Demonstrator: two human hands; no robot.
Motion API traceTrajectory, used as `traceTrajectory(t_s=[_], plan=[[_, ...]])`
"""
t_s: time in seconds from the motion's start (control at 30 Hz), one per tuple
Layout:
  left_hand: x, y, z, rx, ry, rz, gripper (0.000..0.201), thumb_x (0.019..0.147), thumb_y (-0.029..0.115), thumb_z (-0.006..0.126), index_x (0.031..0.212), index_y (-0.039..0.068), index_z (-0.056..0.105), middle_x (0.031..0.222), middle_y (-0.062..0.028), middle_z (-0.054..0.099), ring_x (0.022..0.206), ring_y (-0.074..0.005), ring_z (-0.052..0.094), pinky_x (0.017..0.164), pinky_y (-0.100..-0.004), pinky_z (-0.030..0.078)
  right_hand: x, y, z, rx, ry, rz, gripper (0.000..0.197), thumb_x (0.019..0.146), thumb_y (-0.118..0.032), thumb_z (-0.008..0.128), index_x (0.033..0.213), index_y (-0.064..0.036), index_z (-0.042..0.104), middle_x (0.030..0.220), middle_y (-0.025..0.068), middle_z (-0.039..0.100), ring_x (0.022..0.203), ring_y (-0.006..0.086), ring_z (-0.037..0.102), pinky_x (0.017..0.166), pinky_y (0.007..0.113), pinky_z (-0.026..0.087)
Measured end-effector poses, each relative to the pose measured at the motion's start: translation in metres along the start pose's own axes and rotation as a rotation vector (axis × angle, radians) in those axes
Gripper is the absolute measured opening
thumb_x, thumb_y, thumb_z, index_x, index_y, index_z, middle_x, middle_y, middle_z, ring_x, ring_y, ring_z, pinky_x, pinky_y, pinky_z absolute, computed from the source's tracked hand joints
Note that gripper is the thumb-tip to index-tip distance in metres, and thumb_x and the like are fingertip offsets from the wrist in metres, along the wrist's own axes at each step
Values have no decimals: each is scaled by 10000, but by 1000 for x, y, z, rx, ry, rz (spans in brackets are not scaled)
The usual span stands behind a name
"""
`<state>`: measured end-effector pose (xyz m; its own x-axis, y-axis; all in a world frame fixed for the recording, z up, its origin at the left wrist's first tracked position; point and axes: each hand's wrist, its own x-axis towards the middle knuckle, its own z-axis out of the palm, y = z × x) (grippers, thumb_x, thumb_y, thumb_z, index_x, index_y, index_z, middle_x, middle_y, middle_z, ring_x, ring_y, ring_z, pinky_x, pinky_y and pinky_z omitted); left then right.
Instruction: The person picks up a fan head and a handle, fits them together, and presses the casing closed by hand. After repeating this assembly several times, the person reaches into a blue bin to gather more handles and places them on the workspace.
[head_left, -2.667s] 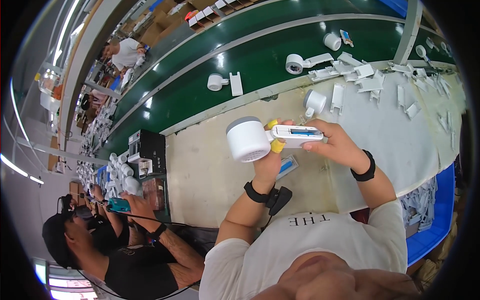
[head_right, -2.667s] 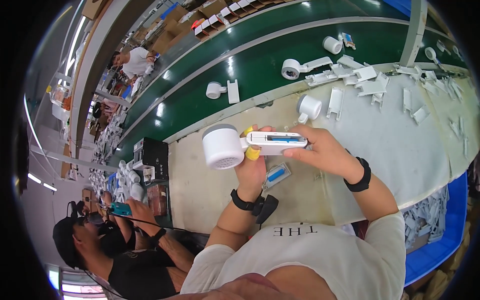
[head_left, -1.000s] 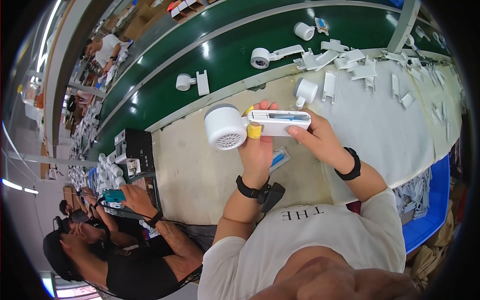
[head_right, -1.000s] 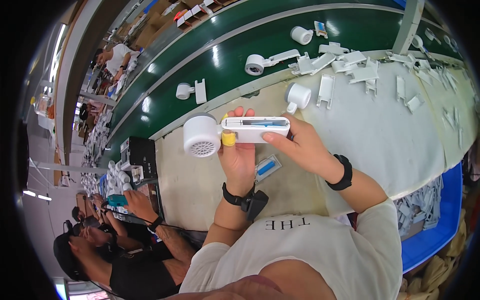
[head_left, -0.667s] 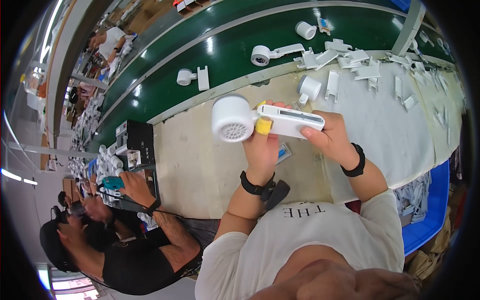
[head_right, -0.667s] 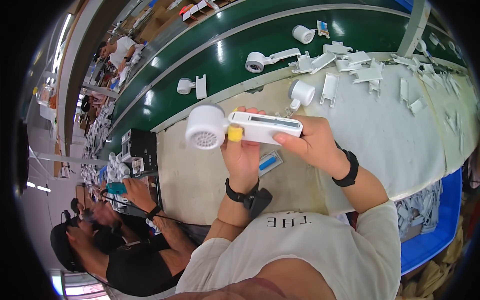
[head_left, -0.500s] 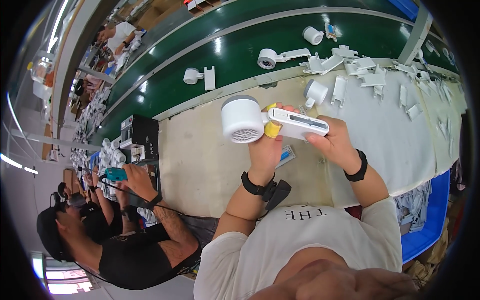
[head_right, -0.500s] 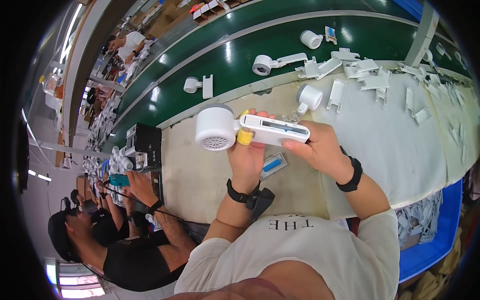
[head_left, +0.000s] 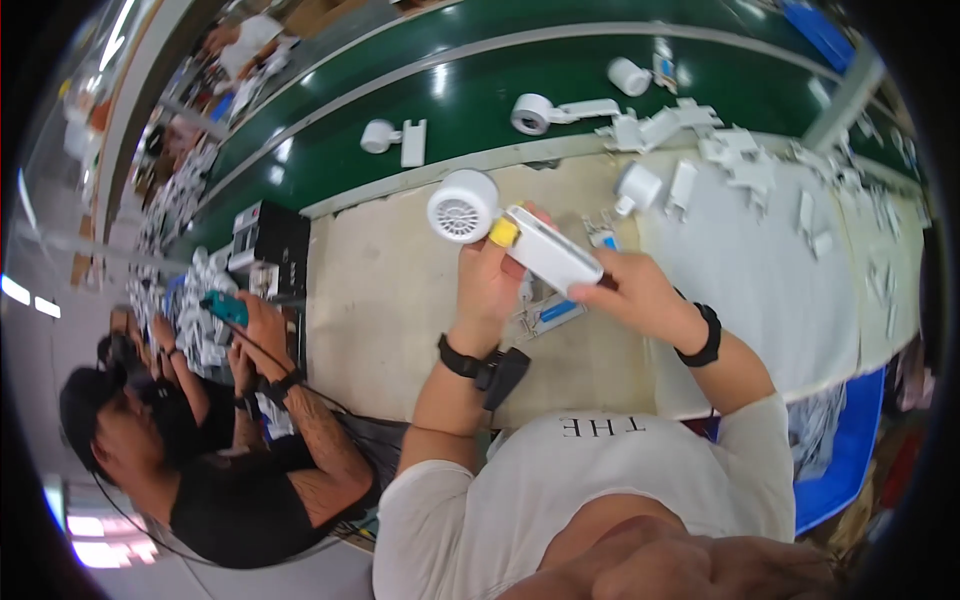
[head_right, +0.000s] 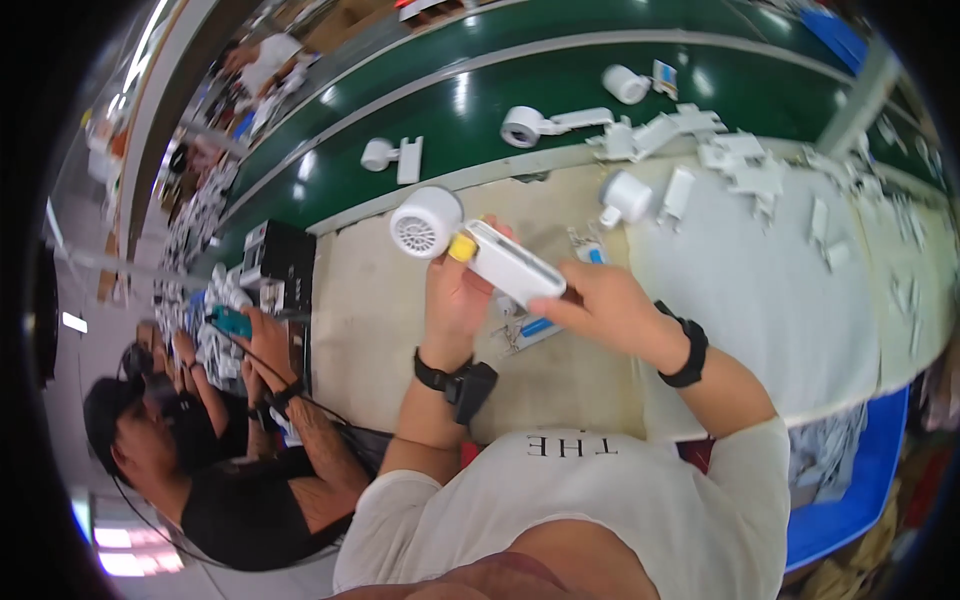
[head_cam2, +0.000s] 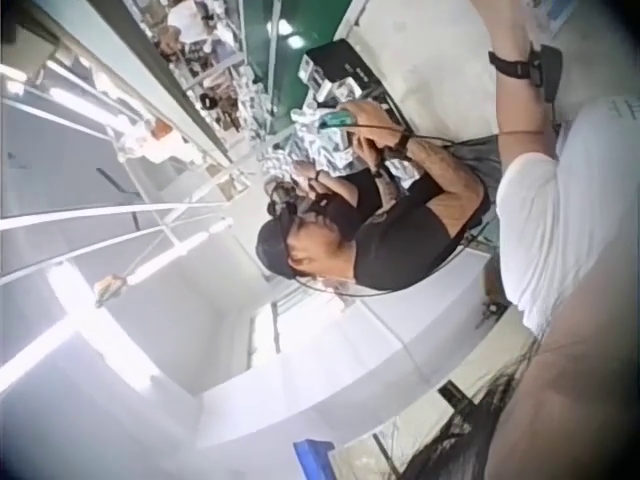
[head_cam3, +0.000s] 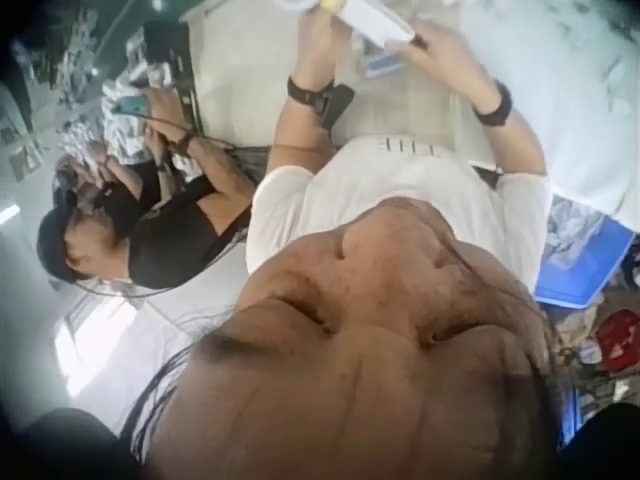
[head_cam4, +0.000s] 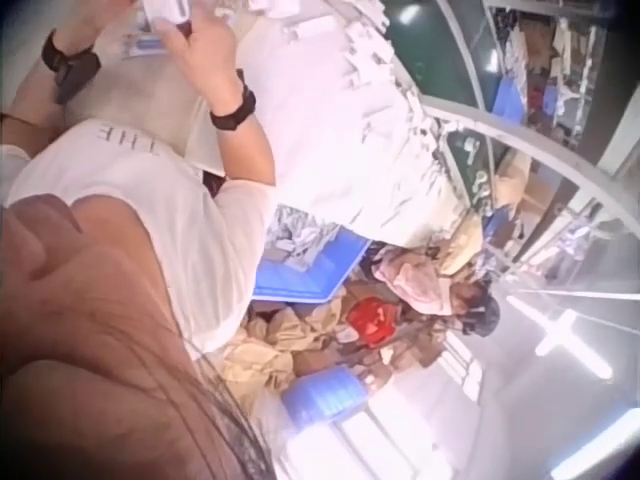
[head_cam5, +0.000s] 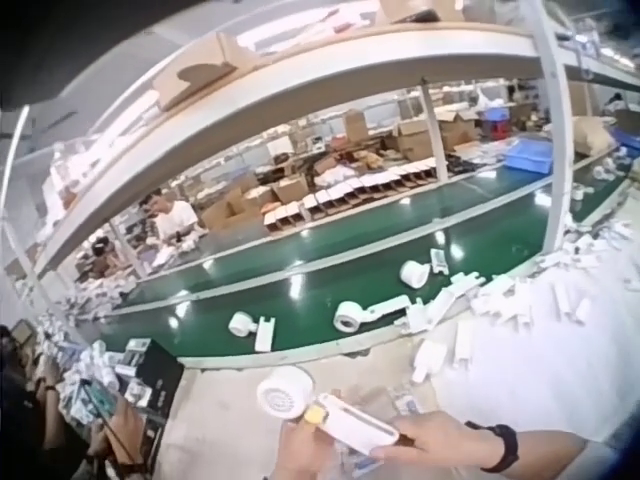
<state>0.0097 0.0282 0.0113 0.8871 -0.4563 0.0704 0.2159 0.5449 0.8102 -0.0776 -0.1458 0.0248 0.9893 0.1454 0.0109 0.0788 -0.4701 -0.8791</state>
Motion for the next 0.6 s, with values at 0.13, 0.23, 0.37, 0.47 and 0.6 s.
traceTrajectory(t_s=[0.13, 0.23, 0.37, 0.47, 0.6], plan=[[-10, 49, -59, 644, 100, 10, 333, 844, 213, 549, 1075, -14, 471, 916, -140, 606, 813, -269, 615, 750, -355, 495, 11, 32, -32, -297, 99, -280, 300, 757, -201, 657, 984, -25, 571, 994, 145, 577, 942, 293, 534, 830, 352, 412], [-50, 87, -108, 1767, 69, -290, 368, 720, 225, 642, 971, 10, 479, 819, -175, 593, 747, -340, 585, 669, -398, 470, 49, 68, -70, -591, 423, -286, 367, 728, -171, 674, 1050, -41, 558, 1130, 164, 546, 1102, 327, 478, 933, 378, 365], [-70, 96, -116, 1982, -5, -422, 514, 683, 229, 670, 1116, 17, 492, 997, -211, 589, 925, -349, 571, 797, -388, 460, 93, 127, -123, -1066, 579, -87, 401, 774, -330, 616, 1112, -123, 558, 1229, 125, 488, 1169, 307, 423, 946, 479, 318], [-58, 103, -123, 1957, 121, -19, 519, 697, 235, 663, 1136, 15, 495, 1019, -189, 592, 984, -343, 551, 838, -384, 441, 106, 148, -139, -1104, 528, 276, 475, 780, -473, 555, 1158, -187, 546, 1289, 84, 443, 1211, 283, 381, 941, 550, 274], [15, 105, -132, 1872, 95, -20, 484, 726, 242, 649, 1127, 10, 508, 1054, -174, 589, 992, -335, 555, 850, -376, 435, 94, 137, -133, -978, 389, 426, 556, 751, -556, 534, 1181, -205, 537, 1302, 50, 431, 1239, 258, 347, 942, 576, 243]])
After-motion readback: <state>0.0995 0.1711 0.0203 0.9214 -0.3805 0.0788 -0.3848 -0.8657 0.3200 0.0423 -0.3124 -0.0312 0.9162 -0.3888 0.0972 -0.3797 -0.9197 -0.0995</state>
